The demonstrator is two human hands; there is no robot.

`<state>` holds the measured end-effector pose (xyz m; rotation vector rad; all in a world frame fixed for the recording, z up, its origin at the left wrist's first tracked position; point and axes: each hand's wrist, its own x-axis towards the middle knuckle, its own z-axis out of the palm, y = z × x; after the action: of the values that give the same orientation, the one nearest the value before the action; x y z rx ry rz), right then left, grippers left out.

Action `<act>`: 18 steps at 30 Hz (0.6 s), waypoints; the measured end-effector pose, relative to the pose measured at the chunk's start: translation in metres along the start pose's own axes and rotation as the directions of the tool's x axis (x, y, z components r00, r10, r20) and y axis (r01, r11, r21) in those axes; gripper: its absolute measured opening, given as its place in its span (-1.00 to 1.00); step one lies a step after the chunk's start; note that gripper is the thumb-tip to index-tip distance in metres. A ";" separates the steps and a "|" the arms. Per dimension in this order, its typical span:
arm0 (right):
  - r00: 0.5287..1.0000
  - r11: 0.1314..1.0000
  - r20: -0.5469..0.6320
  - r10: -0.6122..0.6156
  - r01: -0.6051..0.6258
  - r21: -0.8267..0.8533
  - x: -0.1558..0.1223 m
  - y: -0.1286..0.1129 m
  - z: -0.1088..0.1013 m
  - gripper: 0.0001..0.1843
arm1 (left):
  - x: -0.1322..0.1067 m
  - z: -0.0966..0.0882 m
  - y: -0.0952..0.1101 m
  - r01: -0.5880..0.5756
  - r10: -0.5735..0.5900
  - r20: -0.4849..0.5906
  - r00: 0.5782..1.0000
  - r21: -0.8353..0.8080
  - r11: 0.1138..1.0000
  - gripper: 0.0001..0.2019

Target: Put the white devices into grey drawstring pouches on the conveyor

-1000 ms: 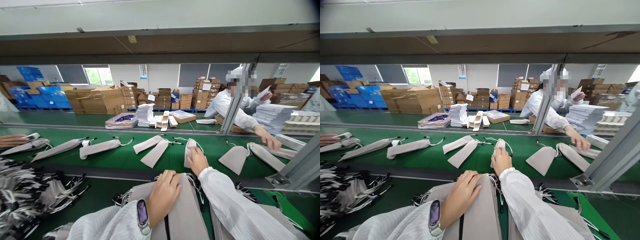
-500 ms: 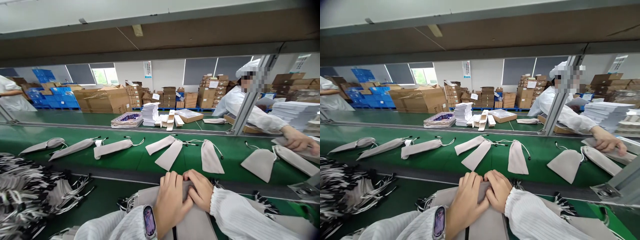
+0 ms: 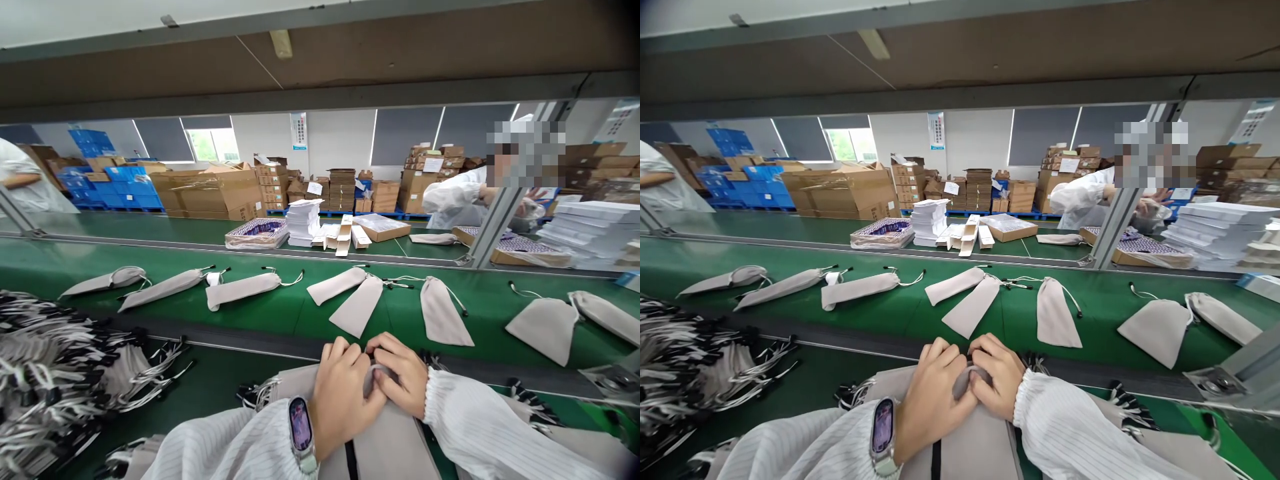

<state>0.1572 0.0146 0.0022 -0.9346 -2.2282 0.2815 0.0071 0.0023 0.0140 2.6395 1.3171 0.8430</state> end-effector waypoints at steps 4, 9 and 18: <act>1.000 1.000 0.007 -0.029 0.029 0.012 -0.002 0.003 0.001 -0.86 | 0.000 -0.001 -0.003 -0.092 0.083 -0.057 0.995 -0.201 0.975 -0.80; 0.992 0.992 -0.009 -0.124 0.124 0.005 -0.002 0.012 0.004 -0.84 | -0.002 -0.002 -0.006 -0.143 0.119 -0.090 0.989 -0.323 0.936 -0.78; 0.999 0.999 0.023 -0.031 0.031 -0.011 -0.002 0.001 0.001 -0.82 | -0.002 -0.002 -0.007 -0.126 0.095 -0.108 0.990 -0.326 0.937 -0.78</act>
<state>0.1583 0.0134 0.0000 -0.9064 -2.2652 0.2666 0.0006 0.0045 0.0125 2.4494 0.9471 1.1037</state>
